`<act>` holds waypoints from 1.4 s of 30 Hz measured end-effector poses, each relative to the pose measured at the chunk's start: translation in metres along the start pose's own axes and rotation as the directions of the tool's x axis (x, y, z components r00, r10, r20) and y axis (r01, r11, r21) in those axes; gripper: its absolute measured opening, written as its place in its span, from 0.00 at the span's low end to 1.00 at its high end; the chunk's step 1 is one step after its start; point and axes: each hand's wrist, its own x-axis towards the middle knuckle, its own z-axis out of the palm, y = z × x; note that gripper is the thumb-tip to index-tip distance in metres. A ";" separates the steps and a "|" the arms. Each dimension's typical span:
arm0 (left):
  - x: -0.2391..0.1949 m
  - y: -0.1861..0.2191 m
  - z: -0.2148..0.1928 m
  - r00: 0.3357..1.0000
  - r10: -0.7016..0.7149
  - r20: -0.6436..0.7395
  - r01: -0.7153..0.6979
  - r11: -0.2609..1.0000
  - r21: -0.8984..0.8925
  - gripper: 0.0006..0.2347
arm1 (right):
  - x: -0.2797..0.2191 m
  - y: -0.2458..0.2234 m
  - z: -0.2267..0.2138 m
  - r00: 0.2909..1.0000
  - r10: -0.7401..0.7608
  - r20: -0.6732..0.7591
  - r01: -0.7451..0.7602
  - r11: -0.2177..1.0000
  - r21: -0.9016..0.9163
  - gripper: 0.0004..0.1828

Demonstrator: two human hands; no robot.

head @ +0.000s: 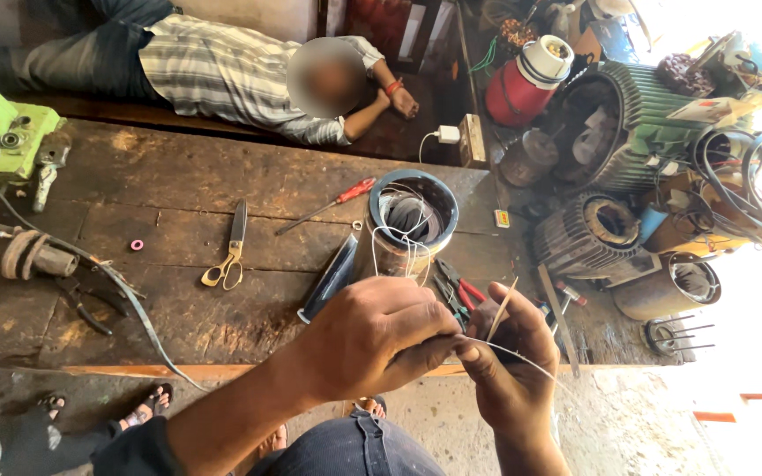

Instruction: The person strips insulation from wires, twists them together, and wraps the connections with electrical tape. They then slide a black plastic sleeve over the taped section to protect the wiring.

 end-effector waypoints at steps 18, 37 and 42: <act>-0.002 0.002 0.008 0.963 0.216 0.163 -0.230 0.971 0.072 0.04 | -0.024 0.008 -0.043 0.939 0.271 0.210 -0.343 0.771 0.537 0.31; -0.009 -0.019 -0.014 0.988 0.148 0.034 -0.152 0.974 0.165 0.05 | -0.035 0.014 -0.286 0.913 -0.024 -0.407 0.093 0.984 0.151 0.23; 0.000 -0.003 -0.015 0.990 0.110 0.087 -0.129 0.960 0.250 0.08 | -0.034 0.076 -0.311 0.690 0.405 -0.599 -0.721 0.449 -0.527 0.23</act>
